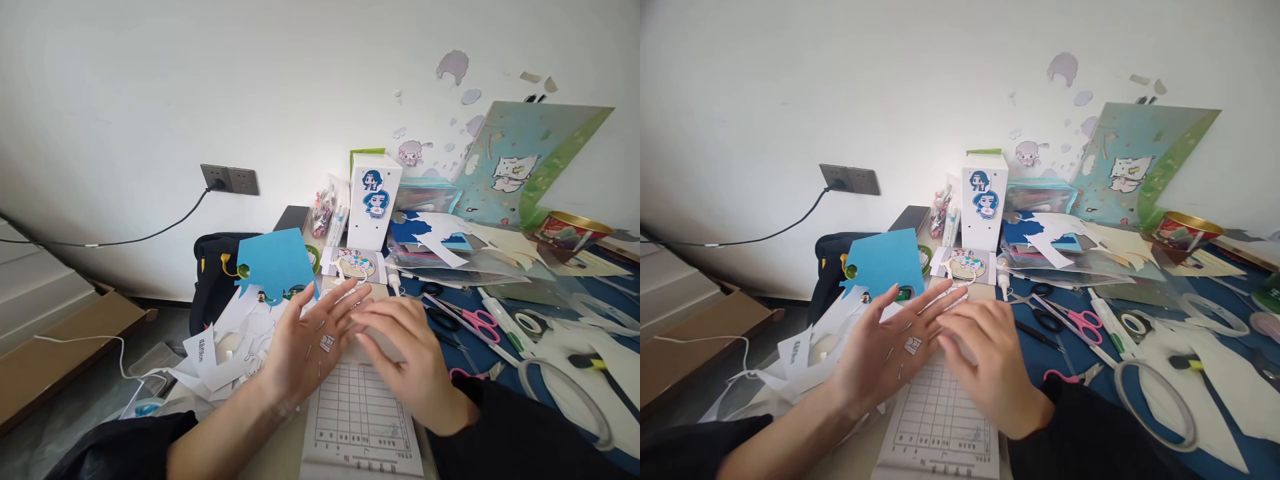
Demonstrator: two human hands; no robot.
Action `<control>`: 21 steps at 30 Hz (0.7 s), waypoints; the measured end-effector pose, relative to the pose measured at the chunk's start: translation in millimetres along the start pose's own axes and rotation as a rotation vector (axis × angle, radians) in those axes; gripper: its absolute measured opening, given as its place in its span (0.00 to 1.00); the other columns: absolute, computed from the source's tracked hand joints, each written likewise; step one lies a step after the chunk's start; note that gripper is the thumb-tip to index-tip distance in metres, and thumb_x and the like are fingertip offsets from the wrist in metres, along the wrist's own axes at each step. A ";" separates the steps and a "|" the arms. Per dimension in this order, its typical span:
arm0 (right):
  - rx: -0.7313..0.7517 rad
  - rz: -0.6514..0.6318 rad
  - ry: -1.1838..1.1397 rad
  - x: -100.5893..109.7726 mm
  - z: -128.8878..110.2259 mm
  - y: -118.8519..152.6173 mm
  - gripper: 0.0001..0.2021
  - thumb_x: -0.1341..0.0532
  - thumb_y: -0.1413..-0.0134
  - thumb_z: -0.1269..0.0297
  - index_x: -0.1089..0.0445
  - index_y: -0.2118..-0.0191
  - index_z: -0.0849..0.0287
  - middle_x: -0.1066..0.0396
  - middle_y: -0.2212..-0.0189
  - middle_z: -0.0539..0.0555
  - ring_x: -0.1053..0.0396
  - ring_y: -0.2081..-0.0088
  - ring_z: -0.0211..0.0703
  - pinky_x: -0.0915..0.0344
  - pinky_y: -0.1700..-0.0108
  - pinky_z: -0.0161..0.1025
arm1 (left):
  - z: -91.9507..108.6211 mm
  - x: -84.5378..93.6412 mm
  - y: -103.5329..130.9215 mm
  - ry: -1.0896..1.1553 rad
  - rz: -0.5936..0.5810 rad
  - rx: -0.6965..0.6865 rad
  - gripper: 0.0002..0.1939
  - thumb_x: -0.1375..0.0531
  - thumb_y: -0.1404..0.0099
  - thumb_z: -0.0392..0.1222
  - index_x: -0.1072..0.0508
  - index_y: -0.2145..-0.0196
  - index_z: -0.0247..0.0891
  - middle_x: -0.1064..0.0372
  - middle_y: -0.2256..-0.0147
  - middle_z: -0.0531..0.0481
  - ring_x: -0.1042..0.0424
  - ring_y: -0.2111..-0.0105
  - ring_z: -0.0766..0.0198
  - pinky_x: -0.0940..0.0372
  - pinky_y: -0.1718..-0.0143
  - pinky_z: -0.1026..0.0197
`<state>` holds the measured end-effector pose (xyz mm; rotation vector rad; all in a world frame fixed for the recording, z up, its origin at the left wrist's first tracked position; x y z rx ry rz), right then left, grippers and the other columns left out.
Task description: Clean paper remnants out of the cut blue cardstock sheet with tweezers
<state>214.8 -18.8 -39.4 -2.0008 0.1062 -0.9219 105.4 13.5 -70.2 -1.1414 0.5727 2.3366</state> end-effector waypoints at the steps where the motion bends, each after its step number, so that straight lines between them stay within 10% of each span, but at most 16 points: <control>1: 0.013 -0.001 -0.013 -2.8 -6.6 -0.4 0.11 0.41 0.46 0.75 0.32 0.56 0.58 0.28 0.62 0.55 0.34 0.58 0.47 0.40 0.57 0.47 | -3.0 -0.8 1.1 -0.024 0.004 0.028 0.29 0.53 0.34 0.57 0.37 0.43 0.37 0.42 0.41 0.45 0.49 0.38 0.54 0.58 0.37 0.52; 21: -0.309 0.073 -0.445 -15.8 0.5 5.0 0.09 0.37 0.53 0.77 0.25 0.69 0.55 0.28 0.67 0.51 0.30 0.63 0.42 0.33 0.59 0.42 | -20.1 4.6 4.3 -0.323 -0.059 -0.099 0.41 0.49 0.41 0.66 0.59 0.35 0.50 0.63 0.34 0.54 0.67 0.35 0.58 0.65 0.37 0.50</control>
Point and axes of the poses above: each hand's wrist, its own y-axis away from the middle knuckle, its own x-axis out of the back of the hand, z = x × y, the point moved 6 cm from there along -y, towards the middle knuckle
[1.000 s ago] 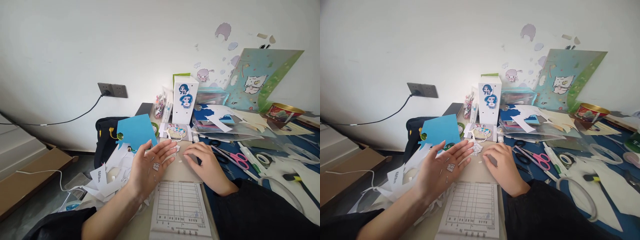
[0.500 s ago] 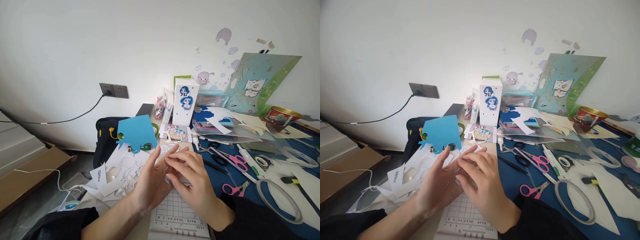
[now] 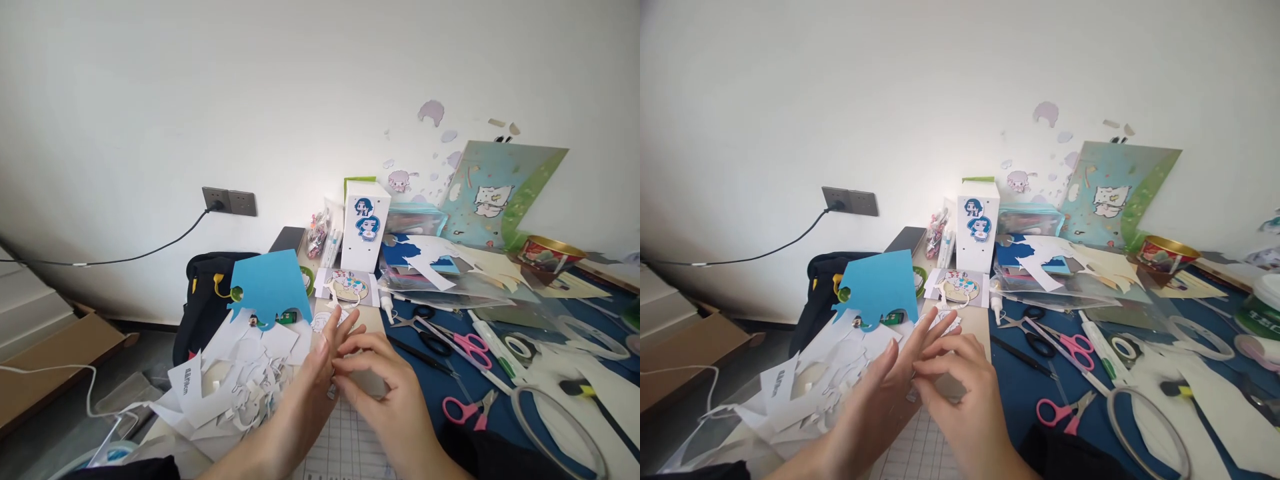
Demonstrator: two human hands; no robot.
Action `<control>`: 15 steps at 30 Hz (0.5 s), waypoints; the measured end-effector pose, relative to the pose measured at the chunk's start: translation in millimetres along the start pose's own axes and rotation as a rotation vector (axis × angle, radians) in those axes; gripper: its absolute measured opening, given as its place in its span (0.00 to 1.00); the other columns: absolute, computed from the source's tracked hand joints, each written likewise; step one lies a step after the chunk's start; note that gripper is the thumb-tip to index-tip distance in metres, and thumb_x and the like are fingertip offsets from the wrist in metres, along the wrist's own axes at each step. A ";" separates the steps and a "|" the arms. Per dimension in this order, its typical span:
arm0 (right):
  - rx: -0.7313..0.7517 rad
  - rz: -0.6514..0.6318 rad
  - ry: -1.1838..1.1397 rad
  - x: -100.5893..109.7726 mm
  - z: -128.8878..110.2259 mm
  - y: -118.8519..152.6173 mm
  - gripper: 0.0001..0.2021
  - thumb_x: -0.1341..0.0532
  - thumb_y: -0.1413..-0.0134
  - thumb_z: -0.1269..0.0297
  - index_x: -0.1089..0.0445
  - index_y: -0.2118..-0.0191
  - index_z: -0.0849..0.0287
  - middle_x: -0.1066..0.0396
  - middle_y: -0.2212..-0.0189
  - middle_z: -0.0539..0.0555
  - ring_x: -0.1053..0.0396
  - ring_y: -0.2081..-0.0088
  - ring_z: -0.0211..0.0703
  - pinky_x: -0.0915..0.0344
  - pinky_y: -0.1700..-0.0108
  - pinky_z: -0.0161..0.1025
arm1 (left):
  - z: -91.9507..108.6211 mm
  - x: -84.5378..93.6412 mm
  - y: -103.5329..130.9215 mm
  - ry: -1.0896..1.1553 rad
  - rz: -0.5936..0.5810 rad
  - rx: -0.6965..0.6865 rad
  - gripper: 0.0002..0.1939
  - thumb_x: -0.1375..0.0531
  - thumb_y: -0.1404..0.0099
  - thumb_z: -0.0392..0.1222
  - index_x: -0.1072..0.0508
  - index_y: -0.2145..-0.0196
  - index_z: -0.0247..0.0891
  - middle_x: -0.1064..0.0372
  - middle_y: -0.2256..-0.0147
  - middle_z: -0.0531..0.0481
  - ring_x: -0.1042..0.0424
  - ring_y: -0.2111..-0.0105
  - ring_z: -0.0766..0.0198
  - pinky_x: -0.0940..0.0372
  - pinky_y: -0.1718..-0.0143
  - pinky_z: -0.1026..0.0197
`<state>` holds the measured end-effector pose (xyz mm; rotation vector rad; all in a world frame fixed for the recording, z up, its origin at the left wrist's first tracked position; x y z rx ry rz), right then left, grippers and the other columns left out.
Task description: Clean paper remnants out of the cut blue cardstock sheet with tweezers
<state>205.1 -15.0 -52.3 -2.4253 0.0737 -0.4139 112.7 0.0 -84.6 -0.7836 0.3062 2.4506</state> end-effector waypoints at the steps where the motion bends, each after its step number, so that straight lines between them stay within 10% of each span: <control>1: 0.000 0.002 -0.007 0.5 0.2 -0.1 0.09 0.37 0.53 0.78 0.25 0.70 0.55 0.28 0.68 0.51 0.30 0.63 0.42 0.33 0.59 0.41 | -1.0 1.0 -0.6 -0.026 0.002 -0.023 0.42 0.49 0.40 0.65 0.60 0.35 0.50 0.63 0.34 0.53 0.67 0.35 0.59 0.65 0.37 0.51; 15: -0.173 -0.173 -0.109 3.4 10.6 -0.5 0.06 0.37 0.51 0.73 0.29 0.73 0.56 0.30 0.67 0.50 0.31 0.61 0.41 0.35 0.57 0.37 | -10.4 5.9 -11.3 -0.347 -0.067 -0.267 0.36 0.49 0.38 0.62 0.49 0.37 0.44 0.53 0.36 0.45 0.62 0.35 0.50 0.63 0.37 0.45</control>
Point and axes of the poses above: each hand's wrist, its own y-axis away from the middle knuckle, its own x-axis out of the back of the hand, z = x × y, the point moved 6 cm from there along -y, towards the middle knuckle
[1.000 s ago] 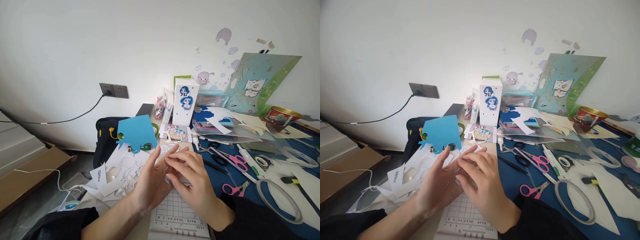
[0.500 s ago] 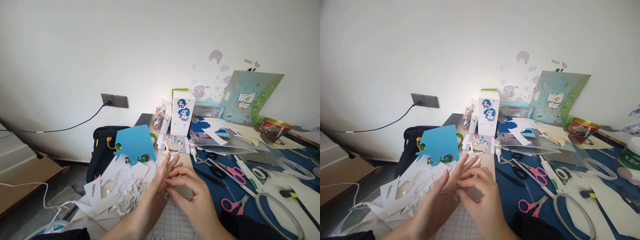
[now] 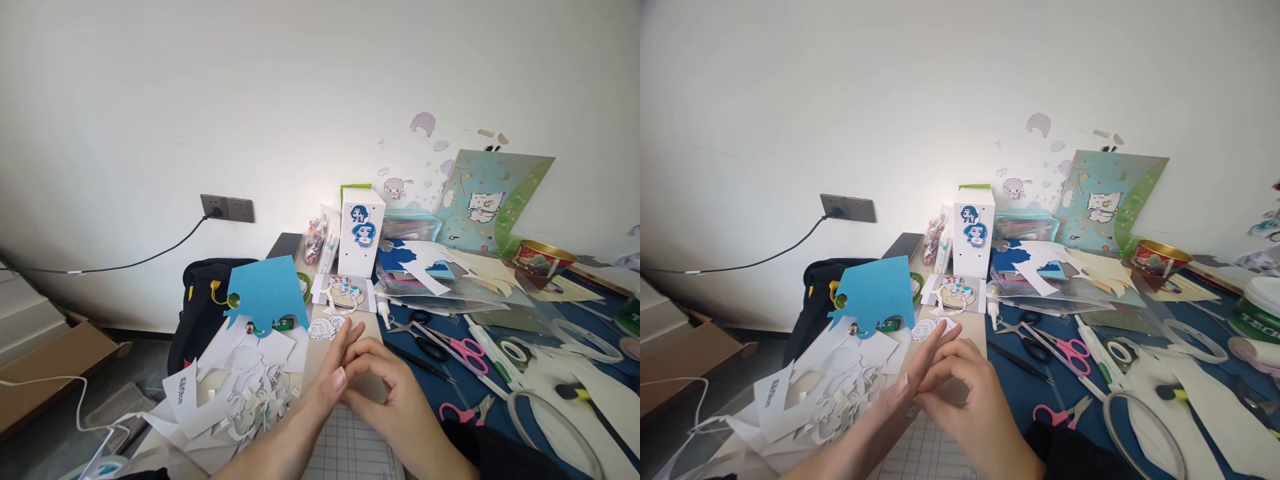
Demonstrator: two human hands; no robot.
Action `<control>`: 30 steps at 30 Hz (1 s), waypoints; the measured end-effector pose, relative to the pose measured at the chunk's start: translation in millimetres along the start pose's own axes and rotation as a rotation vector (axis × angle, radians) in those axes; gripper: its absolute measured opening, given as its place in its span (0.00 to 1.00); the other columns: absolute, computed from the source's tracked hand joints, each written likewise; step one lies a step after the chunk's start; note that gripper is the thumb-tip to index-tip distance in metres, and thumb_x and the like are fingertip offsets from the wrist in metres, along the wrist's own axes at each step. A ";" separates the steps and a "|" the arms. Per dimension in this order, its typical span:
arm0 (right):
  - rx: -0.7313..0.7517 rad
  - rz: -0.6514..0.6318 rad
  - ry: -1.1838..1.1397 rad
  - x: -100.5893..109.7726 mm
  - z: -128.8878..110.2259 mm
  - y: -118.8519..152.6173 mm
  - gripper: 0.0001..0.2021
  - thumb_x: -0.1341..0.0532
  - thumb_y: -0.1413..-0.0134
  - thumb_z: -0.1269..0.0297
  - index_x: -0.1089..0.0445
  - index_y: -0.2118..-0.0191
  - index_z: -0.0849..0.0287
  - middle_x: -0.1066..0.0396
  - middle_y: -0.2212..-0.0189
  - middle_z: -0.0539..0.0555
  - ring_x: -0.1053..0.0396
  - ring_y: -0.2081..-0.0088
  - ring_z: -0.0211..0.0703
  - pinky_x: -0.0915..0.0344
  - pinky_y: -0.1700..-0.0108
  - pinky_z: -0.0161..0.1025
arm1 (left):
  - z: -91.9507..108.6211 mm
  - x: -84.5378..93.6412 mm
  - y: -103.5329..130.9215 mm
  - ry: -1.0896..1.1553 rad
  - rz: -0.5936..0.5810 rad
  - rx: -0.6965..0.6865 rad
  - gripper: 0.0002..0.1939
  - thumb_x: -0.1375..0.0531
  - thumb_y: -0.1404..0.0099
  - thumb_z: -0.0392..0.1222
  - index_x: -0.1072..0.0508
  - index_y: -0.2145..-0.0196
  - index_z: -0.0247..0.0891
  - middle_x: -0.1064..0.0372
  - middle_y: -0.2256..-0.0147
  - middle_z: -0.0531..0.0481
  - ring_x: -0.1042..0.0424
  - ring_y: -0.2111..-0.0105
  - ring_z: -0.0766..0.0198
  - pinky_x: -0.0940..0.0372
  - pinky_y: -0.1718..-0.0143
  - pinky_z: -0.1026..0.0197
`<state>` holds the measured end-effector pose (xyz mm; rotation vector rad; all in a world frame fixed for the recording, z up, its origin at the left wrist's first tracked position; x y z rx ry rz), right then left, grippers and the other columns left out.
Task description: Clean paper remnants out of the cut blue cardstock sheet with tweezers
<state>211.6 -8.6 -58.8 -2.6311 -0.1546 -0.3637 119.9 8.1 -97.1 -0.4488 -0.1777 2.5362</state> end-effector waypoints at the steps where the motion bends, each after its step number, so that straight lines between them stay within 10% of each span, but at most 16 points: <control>1: 0.000 -0.015 0.009 0.4 0.5 0.2 0.05 0.37 0.50 0.73 0.29 0.73 0.56 0.31 0.68 0.50 0.32 0.61 0.41 0.36 0.57 0.38 | -5.7 1.2 -1.0 -0.017 -0.017 -0.007 0.36 0.50 0.37 0.60 0.51 0.36 0.43 0.55 0.36 0.45 0.64 0.35 0.51 0.63 0.37 0.46; 10: 0.096 0.018 0.155 8.0 1.7 -1.2 0.10 0.33 0.53 0.61 0.34 0.72 0.56 0.38 0.70 0.49 0.38 0.65 0.42 0.41 0.63 0.39 | -22.9 1.7 -3.7 0.018 -0.098 0.140 0.49 0.46 0.49 0.72 0.51 0.36 0.42 0.63 0.34 0.43 0.64 0.35 0.44 0.48 0.43 0.43; 21: 0.078 0.073 0.335 29.6 11.4 -7.3 0.20 0.29 0.63 0.51 0.39 0.75 0.58 0.40 0.71 0.48 0.40 0.67 0.43 0.44 0.65 0.38 | -28.9 -26.5 -6.3 0.209 -0.217 0.313 0.34 0.46 0.43 0.66 0.37 0.44 0.46 0.45 0.40 0.44 0.51 0.39 0.40 0.49 0.45 0.39; 26: 0.344 0.052 0.376 12.4 -14.3 2.8 0.11 0.40 0.43 0.62 0.32 0.54 0.55 0.32 0.59 0.54 0.37 0.57 0.45 0.41 0.55 0.43 | 9.2 -14.6 12.9 0.558 -0.112 0.314 0.31 0.56 0.34 0.59 0.46 0.38 0.44 0.55 0.35 0.50 0.63 0.35 0.54 0.60 0.38 0.50; 30: 0.509 -0.005 0.498 -8.2 -25.5 11.4 0.19 0.42 0.46 0.76 0.35 0.47 0.64 0.33 0.51 0.59 0.38 0.52 0.48 0.41 0.53 0.44 | 18.4 -9.6 15.0 0.707 0.016 0.395 0.37 0.54 0.37 0.64 0.47 0.38 0.39 0.52 0.37 0.44 0.65 0.35 0.50 0.64 0.38 0.49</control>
Point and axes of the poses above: each hand's wrist, its own y-axis away from the middle knuckle, its own x-axis out of the back of the hand, z = x × y, the point moved 6 cm from there along -y, towards the middle knuckle
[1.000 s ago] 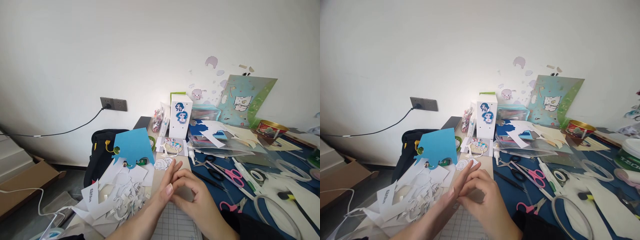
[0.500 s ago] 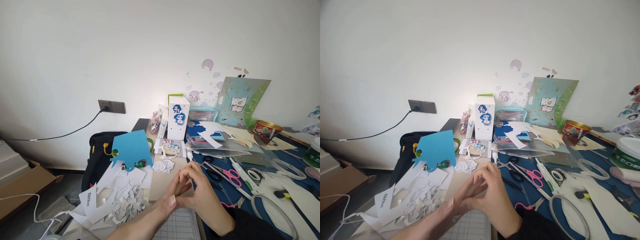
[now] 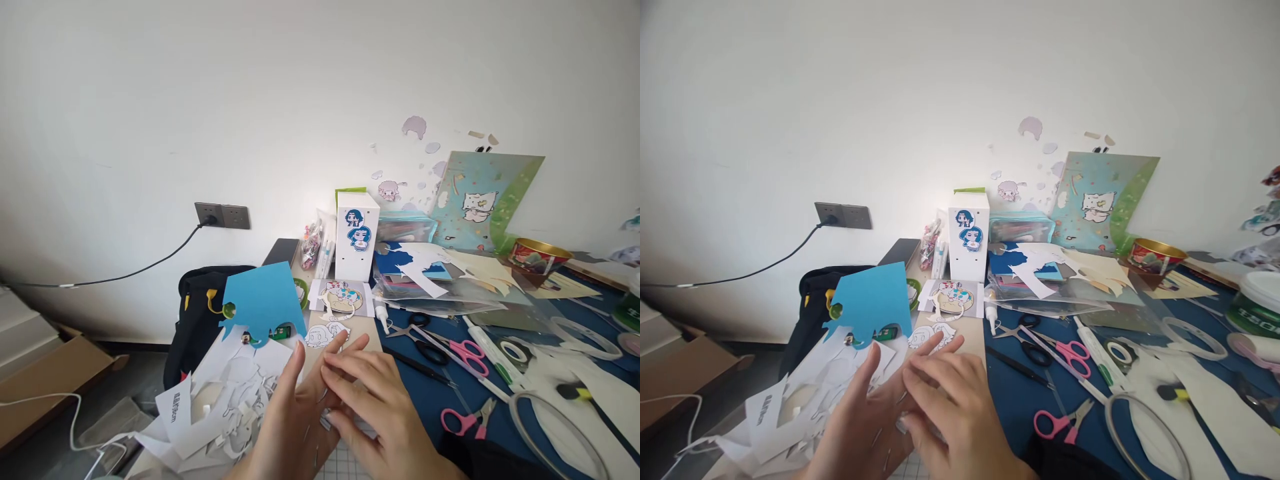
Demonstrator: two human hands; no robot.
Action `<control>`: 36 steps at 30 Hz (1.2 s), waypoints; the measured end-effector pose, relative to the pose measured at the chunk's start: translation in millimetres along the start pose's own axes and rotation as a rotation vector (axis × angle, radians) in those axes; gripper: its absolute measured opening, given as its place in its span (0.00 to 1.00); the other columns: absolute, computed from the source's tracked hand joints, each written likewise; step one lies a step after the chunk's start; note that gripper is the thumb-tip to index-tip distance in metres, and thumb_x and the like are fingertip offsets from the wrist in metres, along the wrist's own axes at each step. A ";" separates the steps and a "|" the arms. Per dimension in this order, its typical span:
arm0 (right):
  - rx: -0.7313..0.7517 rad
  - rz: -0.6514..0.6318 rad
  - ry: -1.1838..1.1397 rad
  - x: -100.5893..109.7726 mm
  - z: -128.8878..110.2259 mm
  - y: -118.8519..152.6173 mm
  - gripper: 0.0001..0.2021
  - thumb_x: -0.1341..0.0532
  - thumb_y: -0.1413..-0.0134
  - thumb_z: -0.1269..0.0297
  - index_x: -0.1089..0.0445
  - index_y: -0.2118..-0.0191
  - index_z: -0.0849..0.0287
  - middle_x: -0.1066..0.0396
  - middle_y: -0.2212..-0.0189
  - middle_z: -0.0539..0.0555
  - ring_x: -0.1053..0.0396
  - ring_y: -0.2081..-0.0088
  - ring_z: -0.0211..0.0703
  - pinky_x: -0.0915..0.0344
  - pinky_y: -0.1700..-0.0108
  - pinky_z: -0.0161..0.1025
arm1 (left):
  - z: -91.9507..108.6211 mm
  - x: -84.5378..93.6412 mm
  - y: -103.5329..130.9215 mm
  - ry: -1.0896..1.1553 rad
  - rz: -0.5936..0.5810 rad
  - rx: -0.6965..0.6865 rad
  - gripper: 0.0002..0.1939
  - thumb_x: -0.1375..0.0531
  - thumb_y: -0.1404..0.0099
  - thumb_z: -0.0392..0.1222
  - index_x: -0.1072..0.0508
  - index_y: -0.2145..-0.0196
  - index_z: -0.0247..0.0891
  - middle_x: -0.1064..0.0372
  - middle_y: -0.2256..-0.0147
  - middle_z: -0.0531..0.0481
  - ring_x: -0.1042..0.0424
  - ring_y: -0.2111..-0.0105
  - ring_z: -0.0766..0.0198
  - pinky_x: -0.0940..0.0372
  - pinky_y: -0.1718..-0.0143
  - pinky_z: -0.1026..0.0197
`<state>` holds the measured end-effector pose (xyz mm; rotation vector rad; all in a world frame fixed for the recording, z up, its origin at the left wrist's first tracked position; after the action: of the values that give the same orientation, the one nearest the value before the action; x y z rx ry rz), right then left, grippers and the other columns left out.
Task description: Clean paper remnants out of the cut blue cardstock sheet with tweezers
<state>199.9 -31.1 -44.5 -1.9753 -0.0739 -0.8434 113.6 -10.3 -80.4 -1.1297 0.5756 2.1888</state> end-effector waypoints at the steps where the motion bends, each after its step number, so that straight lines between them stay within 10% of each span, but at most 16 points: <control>1: 0.000 0.014 0.004 -1.0 -1.0 0.6 0.19 0.42 0.47 0.78 0.35 0.48 0.64 0.32 0.51 0.59 0.37 0.52 0.47 0.40 0.53 0.44 | 0.5 0.3 -1.4 0.016 0.017 -0.001 0.38 0.53 0.38 0.65 0.46 0.38 0.38 0.52 0.37 0.43 0.65 0.35 0.49 0.64 0.38 0.49; 36: -0.466 0.137 -0.306 -4.5 21.7 10.5 0.07 0.40 0.53 0.75 0.28 0.74 0.57 0.27 0.65 0.52 0.30 0.60 0.43 0.33 0.56 0.39 | -8.1 1.0 -4.6 -0.249 0.073 -0.037 0.46 0.47 0.43 0.66 0.56 0.36 0.38 0.60 0.35 0.43 0.61 0.36 0.50 0.61 0.39 0.51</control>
<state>211.9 -18.4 -61.7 -2.5049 0.0881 -0.4906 120.9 -11.6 -86.1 -0.8478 0.4753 2.3662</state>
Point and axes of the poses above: each hand's wrist, its own y-axis away from the middle knuckle, its own x-axis out of the back of the hand, z = x × y, the point moved 6 cm from there along -y, towards the middle knuckle
